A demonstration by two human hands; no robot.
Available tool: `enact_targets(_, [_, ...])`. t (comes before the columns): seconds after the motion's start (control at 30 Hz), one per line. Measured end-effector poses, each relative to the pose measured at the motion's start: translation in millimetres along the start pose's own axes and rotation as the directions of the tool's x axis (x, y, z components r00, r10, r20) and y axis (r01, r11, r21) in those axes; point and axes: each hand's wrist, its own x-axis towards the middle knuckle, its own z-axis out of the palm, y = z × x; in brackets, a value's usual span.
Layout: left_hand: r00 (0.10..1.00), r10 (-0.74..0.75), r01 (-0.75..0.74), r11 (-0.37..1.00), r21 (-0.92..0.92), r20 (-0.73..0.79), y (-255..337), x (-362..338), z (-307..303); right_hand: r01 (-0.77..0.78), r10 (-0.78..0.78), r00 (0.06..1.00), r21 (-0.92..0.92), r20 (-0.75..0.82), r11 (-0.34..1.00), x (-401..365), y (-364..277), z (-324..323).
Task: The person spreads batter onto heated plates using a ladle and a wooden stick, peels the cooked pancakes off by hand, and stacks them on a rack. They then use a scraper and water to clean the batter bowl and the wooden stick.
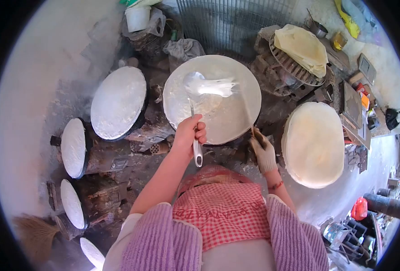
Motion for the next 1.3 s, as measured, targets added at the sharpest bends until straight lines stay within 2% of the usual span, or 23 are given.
enact_targets(0.07, [0.994, -0.106, 0.106, 0.994, 0.012, -0.036, -2.2, -13.8, -0.6, -0.049, 0.050, 0.998, -0.010, 0.038, 0.999, -11.8, 17.4, 6.8])
enact_targets(0.23, [0.998, -0.062, 0.062, 0.998, -0.011, 0.013, -11.9, -26.9, 14.8, -0.280, 0.267, 0.935, 0.026, 0.234, 0.960, -10.3, -30.1, 52.9])
enact_targets(0.27, [0.975, -0.151, 0.190, 0.944, -0.269, 0.161, -11.7, -16.0, 2.8, -0.309, 0.287, 0.914, 0.035, 0.288, 0.950, -10.3, -35.1, 54.9])
enact_targets(0.33, [0.897, -0.273, 0.442, 0.550, -0.709, 0.348, 13.5, -19.4, -4.3, -0.289, 0.274, 0.915, 0.010, 0.295, 0.957, -11.8, -39.0, 42.1])
enact_targets(0.37, [0.898, -0.271, 0.440, 0.547, -0.713, 0.347, 25.5, -32.4, -8.8, -0.270, 0.263, 0.916, -0.020, 0.302, 0.963, -11.5, -42.8, 33.2])
enact_targets(0.43, [0.735, -0.080, 0.665, 0.279, -0.693, 0.673, 39.5, -56.7, -22.1, -0.306, 0.285, 0.914, 0.031, 0.290, 0.951, -23.0, -73.6, 14.7])
enact_targets(0.47, [0.740, -0.071, 0.658, 0.282, -0.698, 0.668, 41.4, -65.0, -26.5, -0.333, 0.315, 0.935, 0.096, 0.160, 0.938, -25.1, -85.5, 5.6])
enact_targets(0.53, [0.751, 0.056, 0.443, 0.696, -0.565, 0.658, 42.5, -78.9, -33.3, -0.360, 0.360, 0.932, 0.171, 0.031, 0.917, -16.7, -83.6, -6.5])
enact_targets(0.6, [0.778, 0.027, 0.449, 0.676, -0.584, 0.628, 51.6, -79.3, -29.5, -0.064, 0.067, 0.998, 0.110, -0.016, 0.992, 2.4, -61.8, -16.2])
enact_targets(0.63, [0.794, 0.003, 0.454, 0.664, -0.595, 0.608, 57.9, -76.3, -27.3, -0.068, 0.068, 0.998, 0.101, -0.001, 0.993, 9.3, -48.5, -20.1])
enact_targets(0.67, [0.794, -0.019, 0.493, 0.605, -0.625, 0.608, 62.9, -74.0, -27.6, 0.122, -0.104, 0.985, -0.133, 0.137, 0.984, 16.0, -33.7, -22.4])
enact_targets(0.7, [0.800, -0.009, 0.483, 0.602, -0.636, 0.600, 61.8, -72.5, -31.3, 0.332, -0.234, 0.923, -0.322, 0.305, 0.887, 19.8, -35.3, -17.2])
enact_targets(0.73, [0.804, -0.029, 0.495, 0.585, -0.642, 0.594, 57.9, -71.9, -36.7, 0.384, -0.136, 0.908, -0.660, 0.396, 0.645, 22.2, -42.5, -21.3])
enact_targets(0.77, [0.809, -0.050, 0.506, 0.567, -0.650, 0.586, 53.8, -73.4, -42.4, 0.392, -0.128, 0.902, -0.656, 0.412, 0.645, 26.8, -49.2, -19.8])
enact_targets(0.83, [0.841, -0.039, 0.468, 0.555, -0.688, 0.540, 44.5, -86.0, -53.8, 0.426, 0.074, 0.889, -0.876, 0.452, 0.224, 40.2, -58.2, -14.2])
enact_targets(0.93, [0.897, -0.017, 0.376, 0.554, -0.742, 0.442, 24.8, -113.7, -80.1, 0.439, 0.019, 0.892, -0.875, 0.452, 0.205, 76.8, -53.3, -32.5])
enact_targets(1.03, [0.949, 0.014, 0.257, 0.550, -0.795, 0.316, 4.5, -151.7, -113.8, 0.365, -0.097, 0.931, -0.878, 0.353, 0.309, 114.2, -40.7, -63.0])
enact_targets(1.07, [0.951, 0.027, 0.248, 0.526, -0.814, 0.307, -3.6, -165.2, -126.3, 0.208, 0.072, 0.953, -0.808, 0.294, 0.551, 111.6, -58.8, -56.5])
enact_targets(1.1, [0.958, 0.051, 0.218, 0.504, -0.836, 0.281, -9.5, -182.4, -141.4, 0.076, 0.079, 0.962, -0.536, 0.260, 0.841, 115.4, -35.3, -64.8])
enact_targets(1.13, [0.959, 0.065, 0.206, 0.508, -0.836, 0.276, -15.9, -196.6, -153.7, 0.001, 0.136, 0.943, -0.410, 0.305, 0.912, 91.3, -63.3, -33.4])
enact_targets(1.2, [0.971, 0.137, 0.095, 0.530, -0.843, 0.195, -38.6, -228.1, -183.2, 0.180, 0.076, 0.930, -0.623, 0.361, 0.761, 42.0, -65.4, 9.4])
enact_targets(1.27, [0.985, 0.165, -0.024, 0.454, -0.890, 0.058, -54.2, -267.2, -203.1, 0.207, 0.219, 0.854, -0.695, 0.471, 0.688, 13.4, -18.0, 16.9])
enact_targets(1.3, [0.976, 0.218, -0.096, 0.423, -0.901, -0.002, -64.2, -288.9, -215.8, 0.252, 0.112, 0.841, -0.565, 0.530, 0.786, -0.7, 4.5, 26.0])
